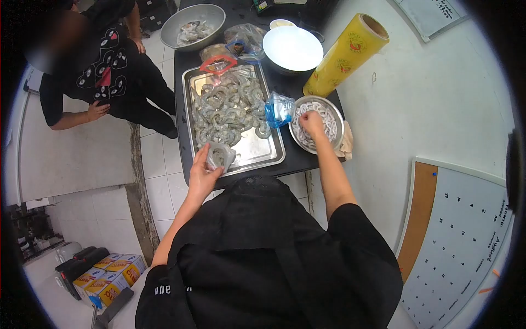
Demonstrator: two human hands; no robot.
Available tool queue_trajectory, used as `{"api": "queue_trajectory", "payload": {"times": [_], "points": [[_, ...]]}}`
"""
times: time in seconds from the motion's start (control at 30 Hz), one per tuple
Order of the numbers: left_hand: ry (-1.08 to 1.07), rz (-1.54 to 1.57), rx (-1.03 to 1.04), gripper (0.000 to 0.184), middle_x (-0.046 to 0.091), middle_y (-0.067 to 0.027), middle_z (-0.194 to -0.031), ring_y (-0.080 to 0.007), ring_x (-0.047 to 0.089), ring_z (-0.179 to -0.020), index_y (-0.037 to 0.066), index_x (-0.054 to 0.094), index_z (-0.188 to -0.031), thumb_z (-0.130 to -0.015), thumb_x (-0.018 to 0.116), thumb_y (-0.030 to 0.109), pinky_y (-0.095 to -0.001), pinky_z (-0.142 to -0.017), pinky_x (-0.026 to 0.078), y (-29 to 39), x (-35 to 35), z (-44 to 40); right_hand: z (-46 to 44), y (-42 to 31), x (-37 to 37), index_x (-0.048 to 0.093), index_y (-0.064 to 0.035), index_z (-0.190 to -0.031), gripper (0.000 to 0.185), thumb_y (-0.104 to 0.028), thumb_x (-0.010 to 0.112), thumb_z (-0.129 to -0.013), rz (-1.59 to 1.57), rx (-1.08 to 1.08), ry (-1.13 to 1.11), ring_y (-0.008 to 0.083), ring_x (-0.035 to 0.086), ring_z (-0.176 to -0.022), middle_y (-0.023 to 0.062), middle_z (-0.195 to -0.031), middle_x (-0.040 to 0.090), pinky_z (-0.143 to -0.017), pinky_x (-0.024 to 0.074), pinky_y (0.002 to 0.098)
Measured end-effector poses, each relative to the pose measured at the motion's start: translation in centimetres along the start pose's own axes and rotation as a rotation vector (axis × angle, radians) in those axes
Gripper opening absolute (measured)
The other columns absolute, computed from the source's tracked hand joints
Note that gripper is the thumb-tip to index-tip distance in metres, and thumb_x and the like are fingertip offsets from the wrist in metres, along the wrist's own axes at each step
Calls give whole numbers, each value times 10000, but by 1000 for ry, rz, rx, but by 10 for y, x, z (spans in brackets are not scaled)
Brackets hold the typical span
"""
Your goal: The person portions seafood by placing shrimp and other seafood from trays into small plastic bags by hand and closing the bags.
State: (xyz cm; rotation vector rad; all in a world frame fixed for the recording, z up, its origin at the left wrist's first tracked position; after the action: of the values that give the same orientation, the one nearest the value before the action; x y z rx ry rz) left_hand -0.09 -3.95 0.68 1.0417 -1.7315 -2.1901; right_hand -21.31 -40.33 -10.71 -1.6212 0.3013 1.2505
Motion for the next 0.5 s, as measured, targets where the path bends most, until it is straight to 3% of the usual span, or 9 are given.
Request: {"api": "queue_trajectory", "payload": {"times": [0.03,0.1,0.13,0.23,0.27,0.3,0.33,0.43,0.5], "points": [[1,2,-3,769,432,-142,-1329,-131,533,-778,7,364,-1383,-686,690,-5,-242,-713,479,-2,3,0,-1,9,10,684,-2,-839,238,-208,638,-728,2,-1,-3,385,637,-767,215,-734,644,-722,497,434],[18,-80,49,768,434,-150,-1326,-130,532,-767,2,368,-1378,-684,696,8,-247,-709,478,-4,2,0,-4,8,32,689,-13,-800,195,-191,644,-735,360,-72,214,330,644,-673,200,-691,643,-658,507,388],[27,-86,40,768,434,-150,-1326,-130,532,-767,2,368,-1378,-684,696,8,-247,-709,478,-4,1,0,-10,10,30,689,-11,-823,240,-231,686,-726,283,37,44,335,641,-673,207,-726,640,-643,504,387],[33,-47,59,760,445,-154,-1311,-126,522,-743,-3,371,-1373,-690,701,23,-250,-698,477,5,-2,4,-10,9,1,686,-12,-851,245,-238,693,-760,59,51,-69,260,624,-599,149,-755,663,-589,498,350],[-3,-9,-6,747,400,-174,-1341,-195,470,-991,-25,359,-1369,-702,695,4,-283,-839,433,11,-5,6,-8,7,-10,686,-12,-851,245,-238,693,-760,57,47,-76,260,624,-599,149,-755,663,-589,498,350],[-40,33,-70,735,355,-193,-1370,-264,418,-1239,-47,347,-1364,-714,689,-16,-315,-980,390,13,-6,6,-4,7,-20,677,-9,-895,231,-214,676,-787,-148,65,-145,202,607,-615,105,-782,668,-585,487,313],[-35,37,-75,735,355,-193,-1370,-264,418,-1239,-47,347,-1364,-714,689,-16,-315,-980,390,11,-6,7,0,7,-30,669,-7,-939,220,-189,659,-815,-350,85,-213,145,590,-631,60,-809,672,-581,475,277],[-28,105,-90,743,328,-183,-1381,-268,417,-1239,-36,338,-1373,-721,691,-5,-318,-985,388,5,-5,9,10,-9,-60,640,-5,-1018,214,-136,617,-851,-489,73,-276,73,559,-719,5,-843,659,-624,450,223],[-1,61,-71,742,318,-176,-1382,-268,412,-1243,-23,336,-1379,-725,686,-1,-317,-972,403,6,-8,9,23,-30,-82,618,2,-1059,242,-127,609,-855,-572,62,-323,78,572,-806,23,-876,656,-676,442,215]]}}
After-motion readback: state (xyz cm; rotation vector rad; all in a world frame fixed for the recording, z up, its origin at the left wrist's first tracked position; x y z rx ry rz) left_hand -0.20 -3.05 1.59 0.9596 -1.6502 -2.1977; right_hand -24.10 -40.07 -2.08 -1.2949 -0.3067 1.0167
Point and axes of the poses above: each hand's wrist, its own z-axis away from the middle knuckle, its own x-axis out of the palm, y = z × x, the point moved 1 cm from there along -z, towards the middle knuckle
